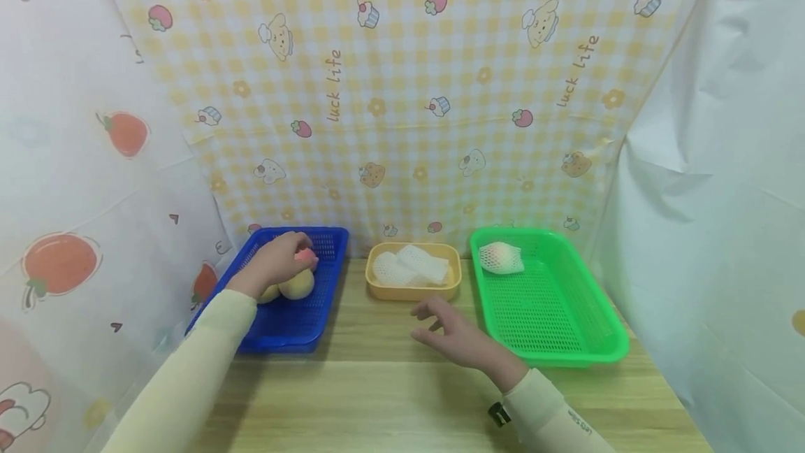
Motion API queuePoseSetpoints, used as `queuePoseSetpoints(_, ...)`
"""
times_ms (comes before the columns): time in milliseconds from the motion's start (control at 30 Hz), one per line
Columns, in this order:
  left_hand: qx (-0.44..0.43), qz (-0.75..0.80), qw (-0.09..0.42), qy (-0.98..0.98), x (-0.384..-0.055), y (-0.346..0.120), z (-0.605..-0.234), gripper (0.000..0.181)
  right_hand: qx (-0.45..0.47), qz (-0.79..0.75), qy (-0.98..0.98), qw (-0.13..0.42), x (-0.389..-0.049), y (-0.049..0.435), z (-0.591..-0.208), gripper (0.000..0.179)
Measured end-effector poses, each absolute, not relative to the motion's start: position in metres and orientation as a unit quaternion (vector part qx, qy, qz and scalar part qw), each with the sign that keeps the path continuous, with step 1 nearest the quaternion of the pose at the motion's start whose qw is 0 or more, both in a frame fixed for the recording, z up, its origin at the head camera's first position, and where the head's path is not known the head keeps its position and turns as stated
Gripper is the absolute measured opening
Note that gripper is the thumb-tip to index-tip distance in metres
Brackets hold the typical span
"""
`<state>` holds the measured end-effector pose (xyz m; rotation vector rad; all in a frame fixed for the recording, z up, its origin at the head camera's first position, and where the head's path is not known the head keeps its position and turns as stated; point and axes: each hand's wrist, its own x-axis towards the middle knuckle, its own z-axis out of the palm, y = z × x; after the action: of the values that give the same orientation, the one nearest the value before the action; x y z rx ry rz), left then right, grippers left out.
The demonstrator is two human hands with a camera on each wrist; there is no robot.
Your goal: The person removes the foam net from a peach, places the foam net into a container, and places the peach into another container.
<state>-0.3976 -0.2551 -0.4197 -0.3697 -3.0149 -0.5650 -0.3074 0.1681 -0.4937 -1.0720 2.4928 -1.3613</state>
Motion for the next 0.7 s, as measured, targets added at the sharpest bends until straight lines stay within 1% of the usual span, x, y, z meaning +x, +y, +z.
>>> queuePoseSetpoints(167, -0.182, -0.244, 0.066, -0.95, -0.369, -0.225, -0.418, 0.041, -0.353, -0.447, 0.82, 0.057, -0.307, 0.169, -0.494, 0.031)
queuePoseSetpoints(333, -0.218, -0.279, 0.069, -0.933, -0.342, -0.194, -0.416, 0.036, -0.352, -0.445, 0.822, 0.051, -0.308, 0.17, -0.495, 0.032)
queuePoseSetpoints(467, -0.225, -0.275, 0.066, -0.933, -0.335, -0.178, -0.416, 0.034, -0.349, -0.443, 0.825, 0.05, -0.31, 0.172, -0.498, 0.031)
queuePoseSetpoints(700, -0.226, -0.292, 0.048, -0.928, -0.338, -0.163, -0.421, 0.031, -0.336, -0.442, 0.83, 0.047, -0.307, 0.176, -0.495, 0.028)
